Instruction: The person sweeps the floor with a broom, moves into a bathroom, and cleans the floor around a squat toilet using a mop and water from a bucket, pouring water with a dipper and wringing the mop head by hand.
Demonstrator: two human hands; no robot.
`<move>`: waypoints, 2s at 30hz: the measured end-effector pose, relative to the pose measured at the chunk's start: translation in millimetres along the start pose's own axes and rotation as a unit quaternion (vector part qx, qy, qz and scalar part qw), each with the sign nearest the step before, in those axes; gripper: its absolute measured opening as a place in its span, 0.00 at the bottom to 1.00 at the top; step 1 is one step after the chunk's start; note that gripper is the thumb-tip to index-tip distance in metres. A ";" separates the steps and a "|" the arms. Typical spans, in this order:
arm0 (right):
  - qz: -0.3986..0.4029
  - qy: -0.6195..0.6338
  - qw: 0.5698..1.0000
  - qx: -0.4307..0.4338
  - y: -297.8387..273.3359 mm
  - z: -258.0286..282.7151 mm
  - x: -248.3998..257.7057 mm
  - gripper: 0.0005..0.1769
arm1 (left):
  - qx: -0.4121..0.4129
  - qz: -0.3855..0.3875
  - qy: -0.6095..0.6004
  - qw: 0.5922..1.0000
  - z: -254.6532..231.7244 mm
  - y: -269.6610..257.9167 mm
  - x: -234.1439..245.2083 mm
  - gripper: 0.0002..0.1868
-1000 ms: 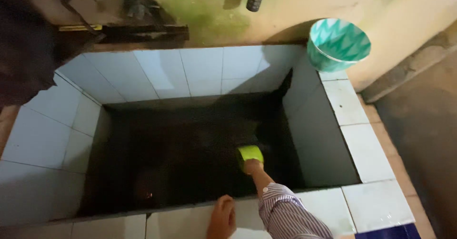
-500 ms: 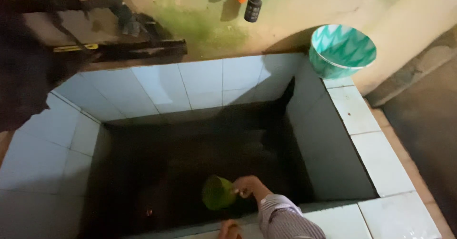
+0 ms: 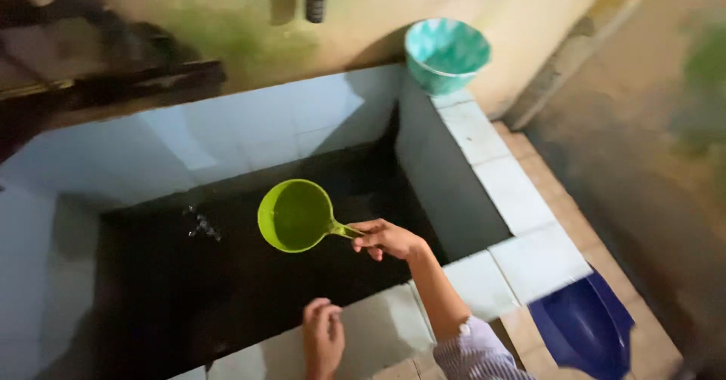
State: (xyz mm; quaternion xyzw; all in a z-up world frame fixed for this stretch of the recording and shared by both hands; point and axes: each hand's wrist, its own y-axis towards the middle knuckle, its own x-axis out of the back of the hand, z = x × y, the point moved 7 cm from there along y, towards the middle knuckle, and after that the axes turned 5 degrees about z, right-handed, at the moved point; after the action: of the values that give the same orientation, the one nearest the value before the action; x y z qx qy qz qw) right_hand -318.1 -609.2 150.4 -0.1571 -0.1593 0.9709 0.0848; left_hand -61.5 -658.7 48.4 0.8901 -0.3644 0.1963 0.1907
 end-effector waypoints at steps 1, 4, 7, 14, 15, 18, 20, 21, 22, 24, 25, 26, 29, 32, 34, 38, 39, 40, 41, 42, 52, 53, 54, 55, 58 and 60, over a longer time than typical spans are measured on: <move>-0.023 0.005 1.000 0.010 -32.7 5.3 -1.5 0.34 | -0.025 -0.027 0.011 0.999 -16.9 5.4 8.8 0.05; -0.086 0.041 0.995 0.037 -142.0 -2.9 -19.1 0.32 | 0.032 0.003 -0.069 0.997 -47.7 15.5 13.1 0.13; -0.156 0.111 0.980 0.045 -262.2 -30.6 -49.1 0.32 | 0.093 0.043 -0.185 0.977 -84.6 3.1 -15.6 0.18; -0.344 0.293 0.887 0.100 -508.7 -127.9 -127.3 0.34 | -0.029 0.221 -0.217 0.950 -195.3 -79.2 -156.3 0.18; -0.373 0.308 0.868 0.115 -538.7 -141.5 -138.2 0.34 | -0.041 0.259 -0.220 0.940 -215.2 -101.5 -176.2 0.17; -0.460 0.348 0.801 0.160 -617.9 -187.7 -167.4 0.33 | -0.057 0.343 -0.214 0.913 -257.9 -163.2 -228.0 0.16; -0.515 0.366 0.751 0.192 -665.9 -215.0 -181.2 0.32 | -0.064 0.387 -0.212 0.895 -280.1 -199.7 -254.4 0.16; -0.532 0.359 0.737 0.209 -688.5 -226.7 -186.8 0.33 | -0.066 0.409 -0.213 0.885 -287.2 -215.3 -265.0 0.16; -0.550 0.352 0.723 0.225 -711.7 -237.6 -189.9 0.33 | -0.069 0.430 -0.214 0.874 -293.7 -231.1 -275.4 0.17; -0.611 0.307 0.700 0.205 -756.2 -260.0 -188.2 0.32 | -0.064 0.453 -0.209 0.864 -305.0 -256.1 -292.6 0.16; -0.653 0.271 0.688 0.165 -776.6 -274.8 -184.5 0.31 | -0.060 0.462 -0.205 0.861 -307.3 -266.1 -298.9 0.15; -0.690 0.235 0.673 0.124 -795.6 -290.8 -179.9 0.30 | -0.065 0.468 -0.211 0.856 -310.7 -275.7 -304.1 0.15; -0.757 0.114 0.643 -0.013 -828.5 -341.3 -139.6 0.26 | -0.074 0.477 -0.217 0.848 -317.7 -295.5 -313.2 0.16; -0.789 -0.158 0.538 -0.251 -860.6 -383.4 -101.7 0.30 | -0.075 0.483 -0.202 0.849 -321.7 -307.1 -316.0 0.16; -0.789 -0.199 0.494 -0.307 -876.4 -415.0 -79.3 0.32 | -0.077 0.481 -0.193 0.852 -325.3 -312.5 -317.6 0.16; -0.810 -0.248 0.413 -0.336 -907.9 -438.4 -65.8 0.37 | -0.077 0.478 -0.183 0.855 -329.4 -319.5 -318.5 0.14; -0.814 -0.252 0.400 -0.339 -914.4 -435.4 -64.6 0.36 | -0.081 0.477 -0.187 0.855 -331.4 -320.6 -319.3 0.14; -0.817 -0.256 0.388 -0.341 -920.6 -429.7 -65.5 0.34 | -0.084 0.475 -0.191 0.855 -333.0 -321.6 -319.4 0.14; -0.821 -0.260 0.375 -0.343 -924.9 -422.5 -69.4 0.33 | -0.084 0.476 -0.188 0.855 -333.4 -322.9 -319.7 0.14; -0.826 -0.262 0.369 -0.335 -926.0 -414.6 -75.8 0.34 | -0.084 0.477 -0.186 0.855 -333.3 -323.8 -319.3 0.14; -0.832 0.237 0.437 0.246 -830.1 -376.4 -107.0 0.17 | -0.030 0.509 -0.184 0.840 -291.0 -335.6 -346.7 0.14; -0.808 0.261 0.457 0.266 -807.9 -369.7 -112.2 0.17 | -0.023 0.538 -0.195 0.820 -281.6 -340.8 -352.9 0.14; -0.782 0.285 0.476 0.286 -784.1 -361.8 -118.6 0.18 | -0.015 0.566 -0.206 0.798 -271.6 -345.3 -357.5 0.14; -0.766 0.300 0.502 0.268 -759.2 -353.5 -126.0 0.20 | -0.009 0.590 -0.219 0.777 -262.7 -348.8 -362.0 0.15; -0.723 0.261 0.595 0.234 -688.4 -315.6 -145.3 0.28 | -0.020 0.648 -0.149 0.747 -228.9 -352.1 -362.1 0.16; -0.689 0.223 0.653 0.220 -644.2 -286.9 -142.7 0.30 | 0.026 0.649 -0.131 0.749 -201.7 -344.9 -357.5 0.18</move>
State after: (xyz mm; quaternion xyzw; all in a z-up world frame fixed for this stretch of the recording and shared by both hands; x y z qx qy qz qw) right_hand -15.3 43.5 148.3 -0.1908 0.0206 0.5755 0.7950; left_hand -89.5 -128.1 -22.4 0.4608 -0.8706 0.1632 -0.0559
